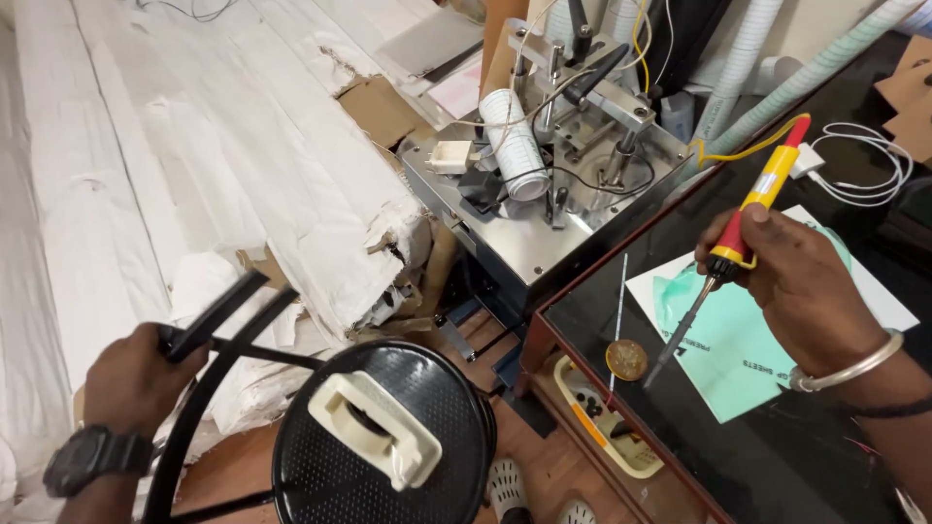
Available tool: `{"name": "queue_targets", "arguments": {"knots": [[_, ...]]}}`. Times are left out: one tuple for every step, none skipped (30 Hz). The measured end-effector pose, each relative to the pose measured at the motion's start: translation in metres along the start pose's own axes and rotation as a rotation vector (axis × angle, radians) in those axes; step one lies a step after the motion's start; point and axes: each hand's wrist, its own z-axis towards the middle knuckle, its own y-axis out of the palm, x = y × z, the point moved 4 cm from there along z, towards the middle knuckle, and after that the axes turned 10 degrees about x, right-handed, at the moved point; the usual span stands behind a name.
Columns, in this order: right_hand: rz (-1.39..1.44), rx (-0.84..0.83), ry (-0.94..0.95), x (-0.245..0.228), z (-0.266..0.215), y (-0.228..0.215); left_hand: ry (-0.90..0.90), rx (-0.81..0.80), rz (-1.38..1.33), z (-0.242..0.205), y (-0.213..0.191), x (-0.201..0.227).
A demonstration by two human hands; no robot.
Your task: The person solders wires onto a small round LED light component at a workbench. They hold the component steady with one hand while applying a heated soldering iron and solder wire to the wire joints, occasionally repositioning the component and adjusting the solder spool, then continue soldering additional joints.
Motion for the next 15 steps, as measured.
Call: {"name": "queue_targets", "arguments": {"knots": [[-0.009, 0.000, -0.003, 0.000, 0.005, 0.003, -0.009, -0.012, 0.009, 0.001, 0.002, -0.003], [-0.011, 0.000, 0.000, 0.001, 0.011, 0.009, -0.009, -0.016, 0.009, 0.005, 0.007, 0.007], [0.015, -0.042, -0.018, 0.000, 0.015, 0.016, 0.070, -0.067, -0.067, 0.007, 0.014, 0.021], [0.046, -0.090, -0.034, 0.000, 0.018, 0.026, 0.144, -0.117, -0.137, 0.006, 0.017, 0.030], [0.048, -0.097, -0.027, 0.000, 0.016, 0.033, 0.138, -0.121, -0.131, -0.004, 0.003, 0.058], [0.049, -0.089, -0.035, -0.003, 0.019, 0.040, 0.249, -0.105, -0.102, -0.010, -0.011, 0.094], [0.050, -0.082, -0.042, -0.006, 0.021, 0.044, 0.359, -0.089, -0.071, -0.019, -0.026, 0.130], [0.054, -0.093, -0.031, 0.001, 0.015, 0.045, 0.348, -0.098, -0.062, -0.022, -0.016, 0.138], [-0.055, -0.079, -0.100, 0.004, 0.011, 0.043, 0.433, -0.093, -0.133, -0.027, -0.009, 0.151], [-0.164, -0.046, -0.209, -0.005, 0.020, 0.040, 0.532, -0.049, -0.219, -0.011, -0.006, 0.176], [-0.161, -0.040, -0.238, -0.002, 0.021, 0.037, 0.537, -0.020, -0.224, -0.007, -0.007, 0.198], [-0.039, -0.031, -0.098, 0.009, 0.023, 0.033, 0.635, 0.001, -0.213, -0.004, -0.008, 0.222], [0.083, -0.027, 0.041, 0.022, 0.024, 0.029, 0.732, 0.023, -0.199, -0.002, -0.008, 0.246], [0.075, -0.032, 0.044, 0.031, 0.020, 0.025, 0.724, 0.019, -0.205, -0.002, -0.002, 0.260], [0.020, -0.082, 0.016, 0.038, 0.016, 0.022, 0.795, 0.069, -0.247, -0.004, 0.000, 0.277]]}}
